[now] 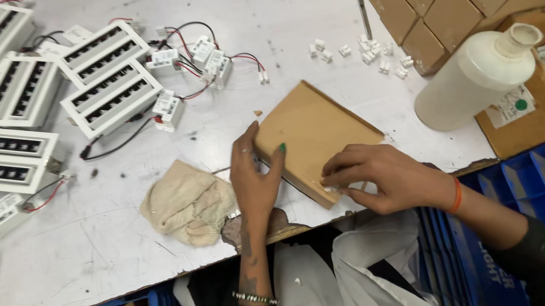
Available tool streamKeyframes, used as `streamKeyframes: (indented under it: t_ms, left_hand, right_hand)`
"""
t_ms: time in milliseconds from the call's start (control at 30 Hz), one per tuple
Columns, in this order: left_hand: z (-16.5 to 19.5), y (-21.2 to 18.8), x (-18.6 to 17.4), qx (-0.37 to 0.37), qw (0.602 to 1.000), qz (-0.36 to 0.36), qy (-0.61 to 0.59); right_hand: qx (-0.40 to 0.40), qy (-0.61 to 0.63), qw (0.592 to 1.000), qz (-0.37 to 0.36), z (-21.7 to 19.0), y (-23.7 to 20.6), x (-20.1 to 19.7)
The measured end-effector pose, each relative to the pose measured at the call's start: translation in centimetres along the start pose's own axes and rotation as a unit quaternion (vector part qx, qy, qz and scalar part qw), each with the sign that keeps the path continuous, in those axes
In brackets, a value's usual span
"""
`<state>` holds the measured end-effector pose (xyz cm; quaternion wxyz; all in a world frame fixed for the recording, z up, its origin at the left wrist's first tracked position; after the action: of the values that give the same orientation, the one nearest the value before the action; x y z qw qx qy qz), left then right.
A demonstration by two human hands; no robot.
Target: The person seals a small cardboard box by applying white adhesive dots to the flaps and pressing them together. They use a metal tool to smooth the edges and ensure the seal is secure.
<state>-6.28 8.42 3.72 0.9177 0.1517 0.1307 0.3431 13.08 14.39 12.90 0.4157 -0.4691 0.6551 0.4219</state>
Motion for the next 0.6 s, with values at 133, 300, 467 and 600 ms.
streamKeyframes:
  t_ms: [133, 300, 467, 600]
  left_hand:
    - [0.8, -3.2, -1.3, 0.021, 0.994, 0.102, 0.035]
    - [0.5, -4.7, -1.6, 0.016, 0.985, 0.144, 0.088]
    - [0.3, -4.6, -1.6, 0.015, 0.984, 0.150, 0.093]
    - [0.1, -4.7, -1.6, 0.018, 0.984, 0.149, 0.098]
  right_hand:
    - [0.006, 0.006, 0.998, 0.060, 0.4, 0.0, 0.8]
    - [0.012, 0.006, 0.999, 0.038, 0.9, 0.4, 1.4]
    - [0.002, 0.006, 0.999, 0.037, 0.7, 0.5, 1.3]
    - [0.002, -0.033, 0.999, 0.027, 0.2, 0.5, 1.4]
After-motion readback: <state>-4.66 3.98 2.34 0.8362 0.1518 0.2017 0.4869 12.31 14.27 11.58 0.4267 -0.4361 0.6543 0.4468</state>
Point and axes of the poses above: each hand's wrist, its own y-axis towards the middle knuckle, its own x-axis out of the palm, z = x × y, the point moved 5 cm from there along y, towards the middle knuckle, and after that the axes turned 9 degrees about -y, right-handed, at the moved point
